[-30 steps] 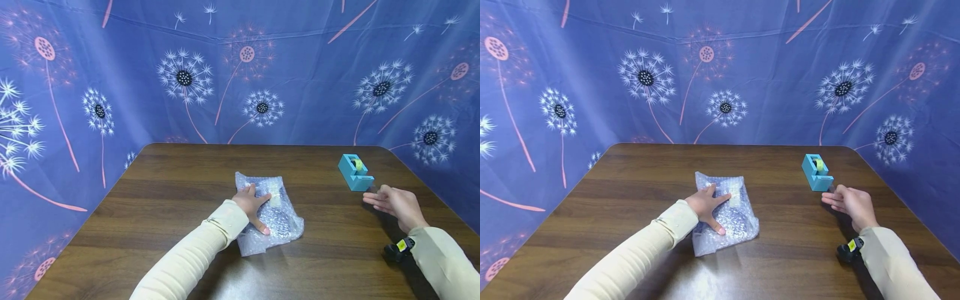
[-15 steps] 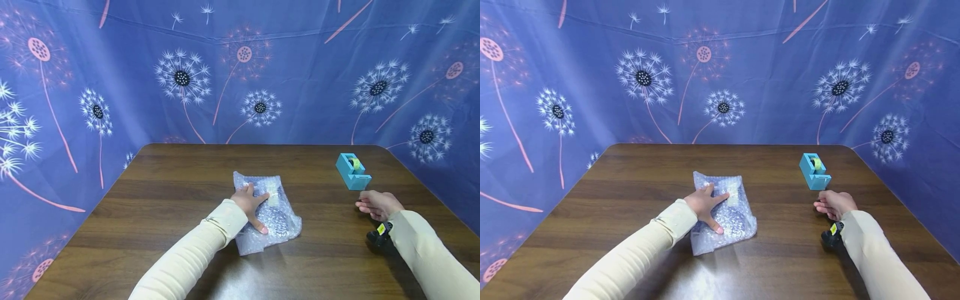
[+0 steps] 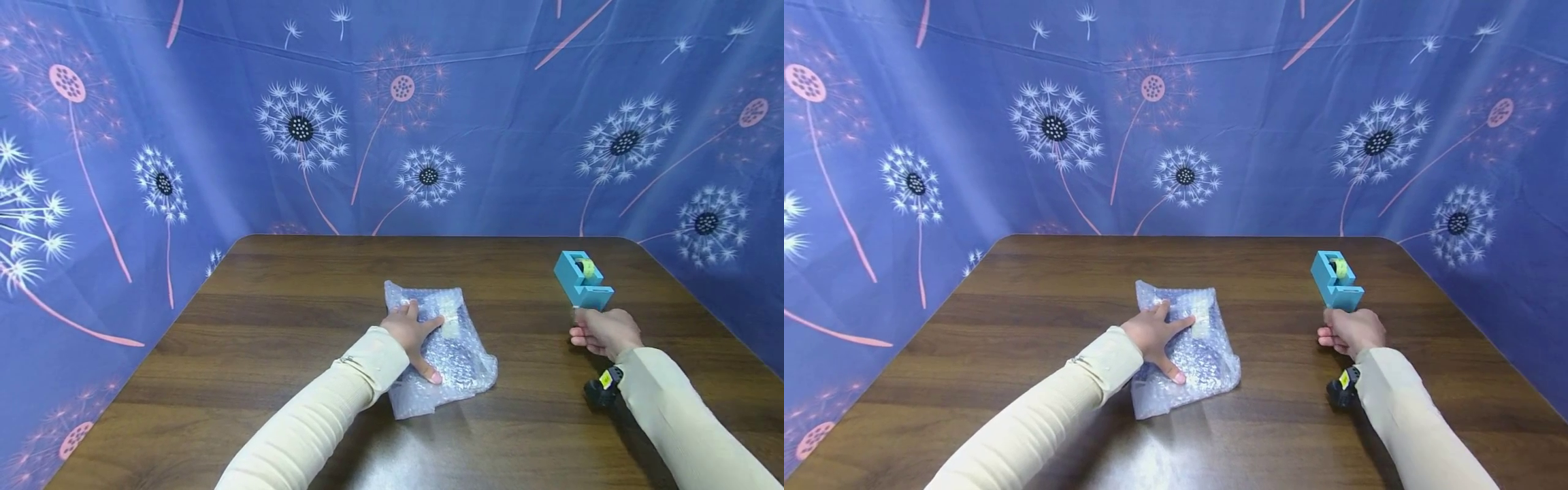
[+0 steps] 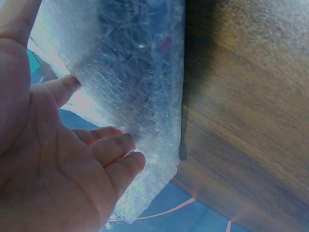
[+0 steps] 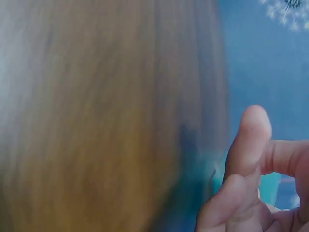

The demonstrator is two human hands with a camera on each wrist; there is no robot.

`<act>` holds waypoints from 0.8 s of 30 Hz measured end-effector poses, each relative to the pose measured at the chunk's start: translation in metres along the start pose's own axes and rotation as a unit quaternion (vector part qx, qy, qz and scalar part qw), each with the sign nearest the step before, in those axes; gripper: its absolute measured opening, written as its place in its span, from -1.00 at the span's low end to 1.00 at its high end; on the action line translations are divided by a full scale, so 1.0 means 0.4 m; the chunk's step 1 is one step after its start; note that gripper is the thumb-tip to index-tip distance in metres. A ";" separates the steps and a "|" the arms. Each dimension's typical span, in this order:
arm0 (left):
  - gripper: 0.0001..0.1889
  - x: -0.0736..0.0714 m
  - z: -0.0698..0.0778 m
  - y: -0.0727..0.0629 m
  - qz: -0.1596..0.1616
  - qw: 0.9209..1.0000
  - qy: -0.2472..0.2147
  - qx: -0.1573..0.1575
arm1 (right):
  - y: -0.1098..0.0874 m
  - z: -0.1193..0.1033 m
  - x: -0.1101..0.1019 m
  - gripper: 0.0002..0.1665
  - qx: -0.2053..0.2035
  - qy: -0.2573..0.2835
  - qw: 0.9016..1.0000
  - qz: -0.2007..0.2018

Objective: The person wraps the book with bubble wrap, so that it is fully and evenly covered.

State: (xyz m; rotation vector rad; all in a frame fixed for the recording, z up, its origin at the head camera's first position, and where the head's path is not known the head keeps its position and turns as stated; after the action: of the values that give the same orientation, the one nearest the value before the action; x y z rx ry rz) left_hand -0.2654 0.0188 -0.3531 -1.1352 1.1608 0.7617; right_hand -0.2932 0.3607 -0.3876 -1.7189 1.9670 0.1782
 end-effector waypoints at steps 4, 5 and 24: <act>0.10 -0.001 0.002 -0.001 -0.001 1.000 0.001 0.003 | -0.028 -0.069 0.036 -0.65 -0.047 -0.047 0.998 -0.007; 0.11 -0.001 0.002 -0.001 -0.001 1.000 0.001 0.003 | -0.034 -0.091 0.049 -0.67 -0.061 -0.058 0.996 -0.023; 0.09 -0.001 0.002 -0.003 0.015 1.000 0.004 0.010 | -0.113 -0.392 0.310 -0.80 -0.157 -0.076 0.963 -0.206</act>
State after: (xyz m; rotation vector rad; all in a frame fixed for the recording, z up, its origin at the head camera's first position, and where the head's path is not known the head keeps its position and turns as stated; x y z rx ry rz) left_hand -0.2639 0.0191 -0.3525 -1.1077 1.1927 0.7668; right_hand -0.3036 0.1759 -0.2995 -2.2031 1.4889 0.4782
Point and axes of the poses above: each hand's wrist, its own y-axis towards the middle knuckle, its own x-axis out of the palm, z = x × y, the point moved 5 cm from there along y, towards the middle knuckle, and after that the axes turned 7 degrees about -x, right-handed, at the moved point
